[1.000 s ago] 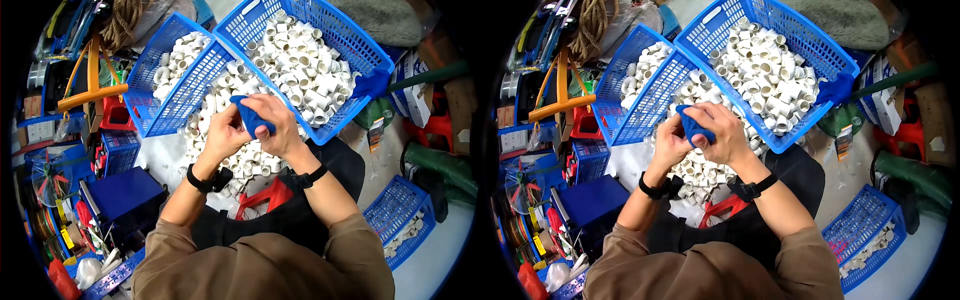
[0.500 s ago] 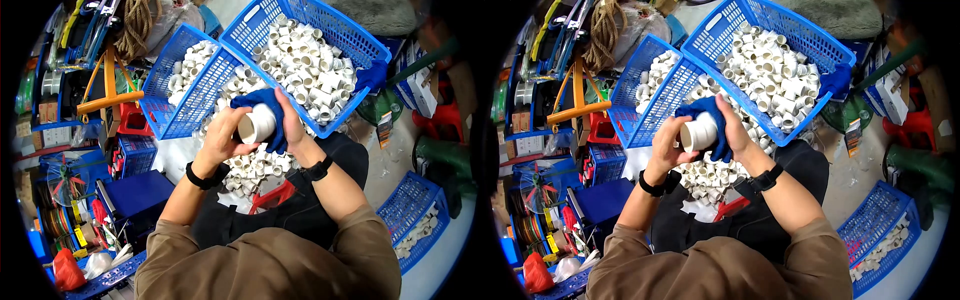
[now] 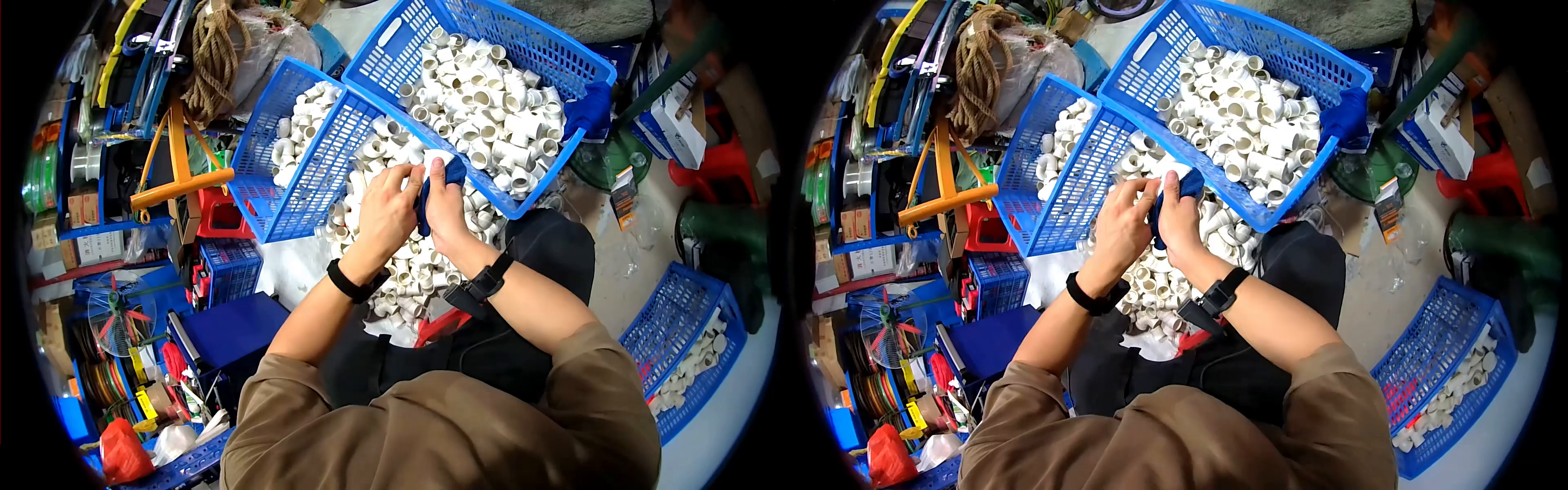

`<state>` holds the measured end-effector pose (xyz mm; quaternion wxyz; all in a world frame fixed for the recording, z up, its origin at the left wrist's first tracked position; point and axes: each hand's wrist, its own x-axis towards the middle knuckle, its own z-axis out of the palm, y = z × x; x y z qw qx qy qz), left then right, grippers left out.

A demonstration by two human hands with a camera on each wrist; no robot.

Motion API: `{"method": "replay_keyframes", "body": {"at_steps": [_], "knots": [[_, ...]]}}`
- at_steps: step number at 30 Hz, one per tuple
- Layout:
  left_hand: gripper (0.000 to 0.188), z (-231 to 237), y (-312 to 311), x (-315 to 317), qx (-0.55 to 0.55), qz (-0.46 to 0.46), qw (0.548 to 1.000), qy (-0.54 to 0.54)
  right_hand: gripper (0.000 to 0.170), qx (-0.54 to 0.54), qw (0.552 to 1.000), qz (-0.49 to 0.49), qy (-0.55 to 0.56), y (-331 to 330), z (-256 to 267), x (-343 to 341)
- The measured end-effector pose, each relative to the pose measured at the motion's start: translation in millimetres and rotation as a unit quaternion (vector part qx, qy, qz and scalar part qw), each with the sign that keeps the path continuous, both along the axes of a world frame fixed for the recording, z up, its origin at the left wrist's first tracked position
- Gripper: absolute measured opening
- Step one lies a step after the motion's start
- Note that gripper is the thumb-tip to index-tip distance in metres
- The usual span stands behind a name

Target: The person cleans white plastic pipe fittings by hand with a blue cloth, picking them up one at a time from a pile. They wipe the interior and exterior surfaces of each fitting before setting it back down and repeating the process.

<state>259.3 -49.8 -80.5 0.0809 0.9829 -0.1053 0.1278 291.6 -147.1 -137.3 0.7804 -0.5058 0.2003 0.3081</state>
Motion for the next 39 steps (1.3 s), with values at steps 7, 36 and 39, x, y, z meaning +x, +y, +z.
{"method": "replay_keyframes", "body": {"at_steps": [7,36,39], "knots": [[0.059,9,14,13,-0.225,0.013,0.967,0.12,0.057,0.174,0.966,-0.188,0.047,-4,5,17],[0.057,4,30,-2,-0.199,0.005,0.98,0.003,0.057,0.149,0.987,0.015,0.054,-20,-2,59],[0.052,-33,57,-14,-0.233,0.171,0.957,-0.018,0.057,0.123,0.987,-0.079,0.066,-21,-15,65]]}}
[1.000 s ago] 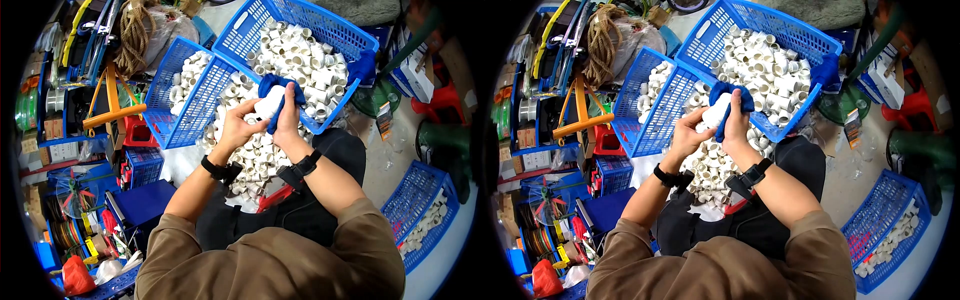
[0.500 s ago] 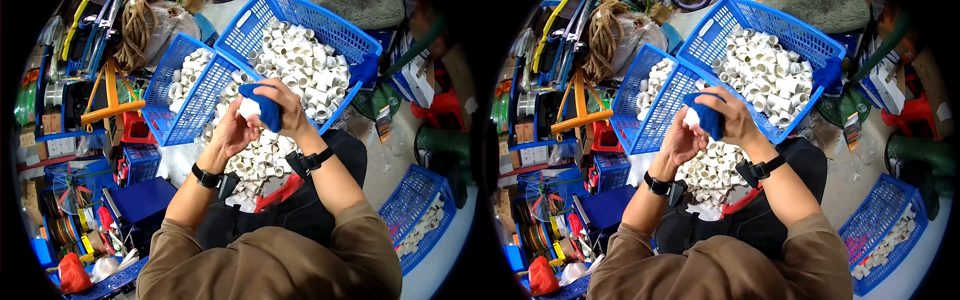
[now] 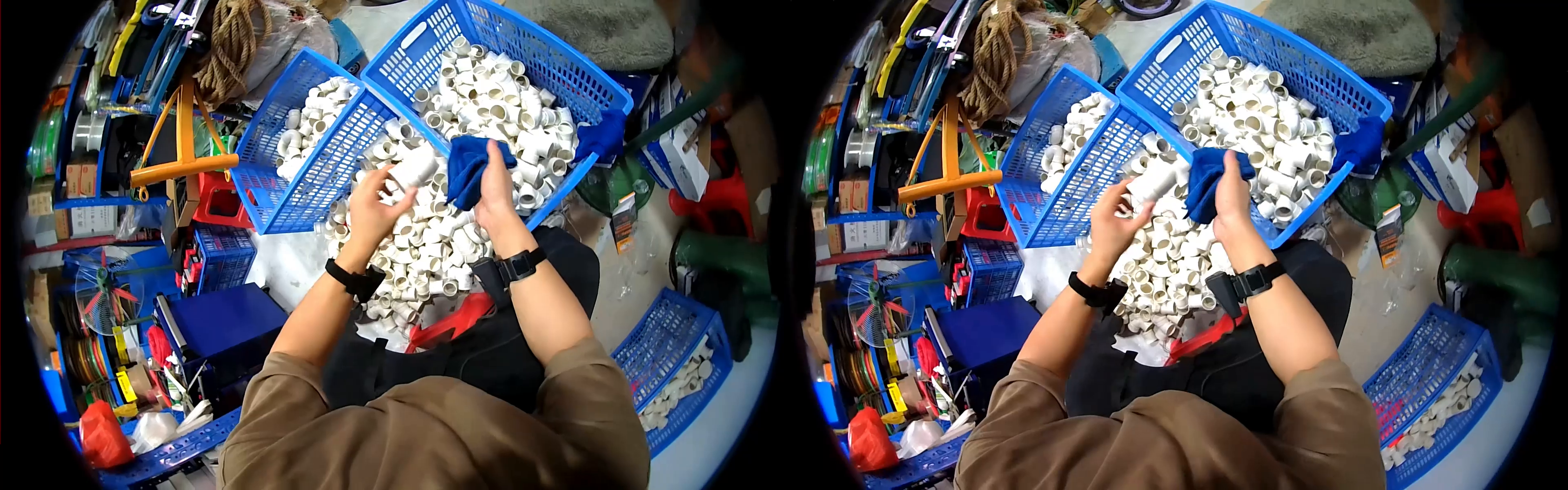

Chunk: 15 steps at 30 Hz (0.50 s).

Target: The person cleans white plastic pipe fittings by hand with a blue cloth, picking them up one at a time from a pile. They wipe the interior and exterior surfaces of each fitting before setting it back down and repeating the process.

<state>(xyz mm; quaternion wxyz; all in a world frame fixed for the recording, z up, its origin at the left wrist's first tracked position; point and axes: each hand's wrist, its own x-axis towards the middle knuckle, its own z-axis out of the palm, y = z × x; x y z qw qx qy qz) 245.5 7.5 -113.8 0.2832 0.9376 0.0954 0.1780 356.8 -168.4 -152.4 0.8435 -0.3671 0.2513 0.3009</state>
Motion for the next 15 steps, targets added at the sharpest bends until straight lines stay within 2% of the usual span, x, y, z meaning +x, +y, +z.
{"method": "replay_keyframes", "body": {"at_steps": [1,2,3,4,5,6,7,8,9,10,11,12,13,14,15], "knots": [[0.046,-20,16,-4,-0.031,0.082,0.996,-0.021,0.057,0.018,0.999,-0.038,-0.003,-1,-12,5],[0.042,-32,35,-7,-0.101,0.149,0.984,0.015,0.055,0.019,0.997,-0.077,-0.006,-4,-7,8],[0.042,-33,51,-9,-0.17,0.211,0.962,0.038,0.05,0.031,0.996,-0.085,-0.013,-10,-1,9],[0.043,-53,84,-11,-0.183,0.271,0.944,0.045,0.045,0.043,0.994,-0.095,-0.021,-17,2,9],[0.043,-46,105,-7,-0.259,0.296,0.919,0.04,0.044,0.044,0.992,-0.111,-0.05,-21,4,8],[0.043,-43,131,0,-0.277,0.305,0.911,0.006,0.044,0.055,0.988,-0.125,-0.067,-25,3,8],[0.045,-43,154,11,-0.334,0.316,0.885,-0.077,0.045,0.063,0.99,-0.123,-0.038,-29,2,8],[0.053,-28,169,20,-0.245,0.333,0.907,-0.082,0.045,0.071,0.99,-0.123,-0.007,-34,0,7],[0.059,-18,181,32,-0.216,0.422,0.879,-0.044,0.045,0.032,0.993,-0.109,-0.016,-34,-2,6],[0.064,-18,193,37,-0.212,0.402,0.889,-0.058,0.046,-0.007,0.995,-0.094,-0.026,-33,-4,5],[0.066,-19,199,40,-0.234,0.376,0.896,0.008,0.046,-0.068,0.994,-0.072,-0.037,-31,-6,3],[0.069,-24,197,47,-0.255,0.345,0.9,0.075,0.045,-0.082,0.996,-0.011,-0.041,-33,-21,3],[0.066,-23,171,57,-0.215,0.273,0.93,0.118,0.044,-0.092,0.994,0.001,-0.054,-34,-16,2],[0.061,-24,139,62,-0.203,0.161,0.954,0.152,0.043,-0.105,0.992,0.011,-0.068,-32,-11,0],[0.055,-42,116,66,-0.169,0.053,0.971,0.163,0.039,-0.057,0.995,0.028,-0.072,-38,-7,-1]]}}
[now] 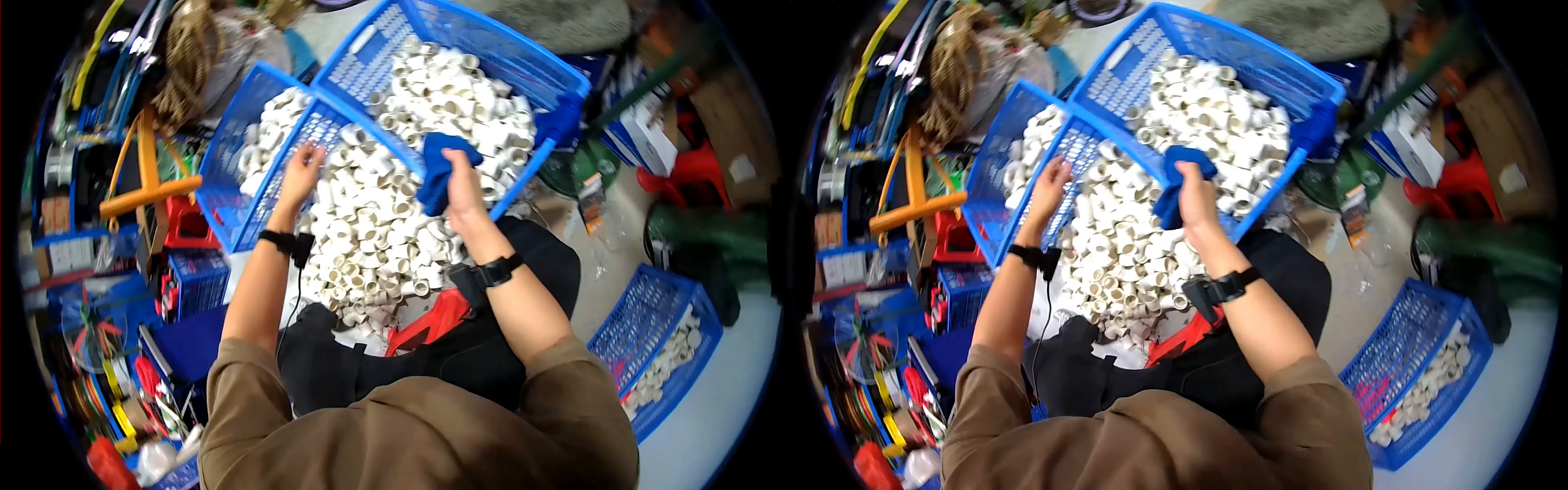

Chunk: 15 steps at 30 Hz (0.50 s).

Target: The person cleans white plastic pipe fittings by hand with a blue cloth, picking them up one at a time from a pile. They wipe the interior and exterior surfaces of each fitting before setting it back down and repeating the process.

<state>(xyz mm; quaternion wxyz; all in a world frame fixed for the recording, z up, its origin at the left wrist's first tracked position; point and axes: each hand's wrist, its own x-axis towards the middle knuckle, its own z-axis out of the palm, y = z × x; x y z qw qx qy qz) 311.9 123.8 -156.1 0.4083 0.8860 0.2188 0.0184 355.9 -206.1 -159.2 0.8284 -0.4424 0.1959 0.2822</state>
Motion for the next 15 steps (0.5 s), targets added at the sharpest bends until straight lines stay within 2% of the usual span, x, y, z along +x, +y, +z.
{"method": "replay_keyframes", "body": {"at_steps": [2,3,4,5,6,7,9,10,11,12,13,14,15], "knots": [[0.057,7,-78,2,-0.205,-0.156,0.966,0.034,0.033,0.104,0.994,0.014,-0.002,-9,9,0],[0.06,1,-112,3,-0.308,-0.174,0.935,0.03,0.033,0.119,0.993,0.019,-0.002,-14,13,1],[0.055,-13,-138,0,-0.352,-0.107,0.929,0.043,0.039,0.051,0.997,0.045,-0.048,-22,13,3],[0.049,-20,-157,8,-0.43,-0.129,0.89,0.077,0.045,-0.018,0.993,0.072,-0.092,-31,13,4],[0.045,-13,-189,14,-0.432,-0.121,0.893,0.038,0.047,-0.119,0.977,0.081,-0.154,-44,18,5],[0.041,-1,-220,21,-0.432,-0.113,0.895,-0.002,0.047,-0.29,0.925,0.075,-0.233,-57,11,10],[0.037,0,-254,37,-0.405,-0.098,0.909,0.018,0.044,-0.494,0.801,0.086,-0.327,-98,29,13],[0.033,-8,-265,44,-0.392,-0.097,0.913,0.05,0.043,-0.517,0.8,0.078,-0.295,-117,22,13],[0.041,-17,-283,48,-0.387,-0.099,0.917,-0.006,0.043,-0.538,0.798,0.07,-0.264,-134,16,13],[0.047,-23,-289,55,-0.239,-0.11,0.965,0.025,0.053,-0.584,0.778,0.095,-0.211,-146,15,12],[0.053,-34,-295,61,-0.085,-0.12,0.988,0.055,0.059,-0.634,0.738,0.124,-0.194,-156,15,9],[0.071,-45,-303,63,0.023,-0.094,0.994,0.052,0.06,-0.647,0.727,0.148,-0.174,-163,15,9],[0.08,-53,-310,60,0.16,-0.131,0.978,-0.024,0.061,-0.66,0.715,0.17,-0.155,-168,16,9]]}}
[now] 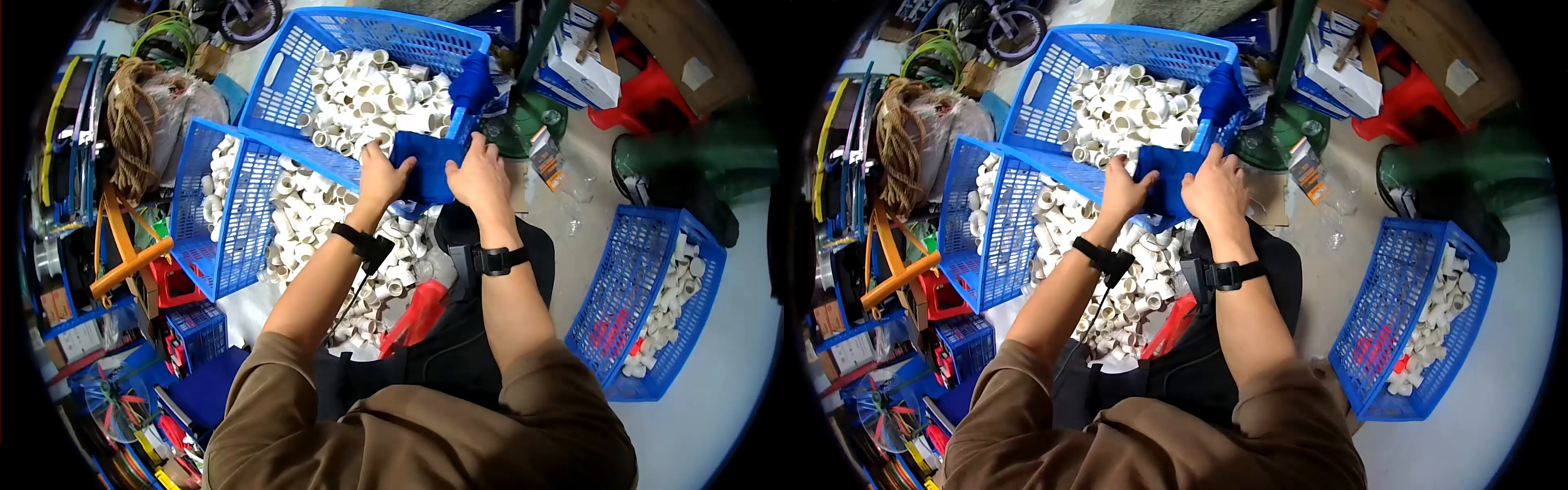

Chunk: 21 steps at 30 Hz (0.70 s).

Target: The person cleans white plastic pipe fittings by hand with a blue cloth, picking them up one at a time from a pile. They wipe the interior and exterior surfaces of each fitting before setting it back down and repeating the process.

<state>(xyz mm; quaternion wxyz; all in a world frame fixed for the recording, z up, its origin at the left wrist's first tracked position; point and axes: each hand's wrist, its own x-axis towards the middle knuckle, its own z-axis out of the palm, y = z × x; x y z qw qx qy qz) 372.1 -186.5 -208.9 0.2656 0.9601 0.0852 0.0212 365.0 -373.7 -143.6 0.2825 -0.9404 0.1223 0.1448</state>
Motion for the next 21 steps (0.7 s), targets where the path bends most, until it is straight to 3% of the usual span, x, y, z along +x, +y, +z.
{"method": "replay_keyframes", "body": {"at_steps": [2,3,4,6,7,8,10,11,12,14,15,16,18,19,21], "knots": [[0.082,-13,-11,0,0.036,-0.081,0.996,0.016,0.057,0.063,0.997,0.024,0.042,-6,4,1],[0.083,-15,-17,1,-0.033,-0.148,0.988,0.043,0.053,0.08,0.995,0.041,0.053,-6,5,2],[0.075,-19,-25,-2,-0.023,-0.167,0.981,0.094,0.05,0.09,0.995,0.039,0.031,-4,5,0],[0.067,-20,-40,3,-0.047,-0.114,0.991,0.06,0.049,0.123,0.992,0.026,0.013,-3,10,3],[0.063,-30,-39,14,-0.067,-0.149,0.986,0.021,0.044,0.145,0.987,-0.012,-0.062,2,3,6],[0.061,-49,-35,31,-0.01,-0.232,0.971,-0.054,0.042,0.145,0.983,-0.031,-0.112,3,-2,9],[0.062,-37,-49,54,-0.115,-0.237,0.964,-0.038,0.043,0.242,0.951,-0.098,-0.162,1,2,16],[0.066,-32,-57,64,-0.118,-0.245,0.962,-0.032,0.043,0.278,0.937,-0.122,-0.172,-1,-1,20],[0.07,-30,-64,74,-0.174,-0.217,0.96,0.033,0.043,0.275,0.937,-0.126,-0.172,-6,0,22],[0.07,-25,-75,86,-0.184,-0.234,0.954,0.027,0.042,0.355,0.901,-0.18,-0.173,-15,2,25],[0.069,-27,-82,93,-0.16,-0.265,0.949,-0.068,0.043,0.33,0.908,-0.179,-0.187,-19,0,25],[0.069,-28,-84,95,-0.163,-0.266,0.948,-0.069,0.043,0.327,0.908,-0.18,-0.188,-23,-2,27],[0.068,-28,-83,96,-0.152,-0.162,0.975,0.02,0.045,0.284,0.928,-0.175,-0.164,-28,-5,28],[0.051,-30,-81,98,-0.105,-0.156,0.982,0.018,0.047,0.277,0.931,-0.169,-0.169,-29,-7,29],[0.041,-30,-78,100,-0.079,-0.169,0.982,-0.007,0.046,0.274,0.936,-0.158,-0.152,-28,-8,29]]}}
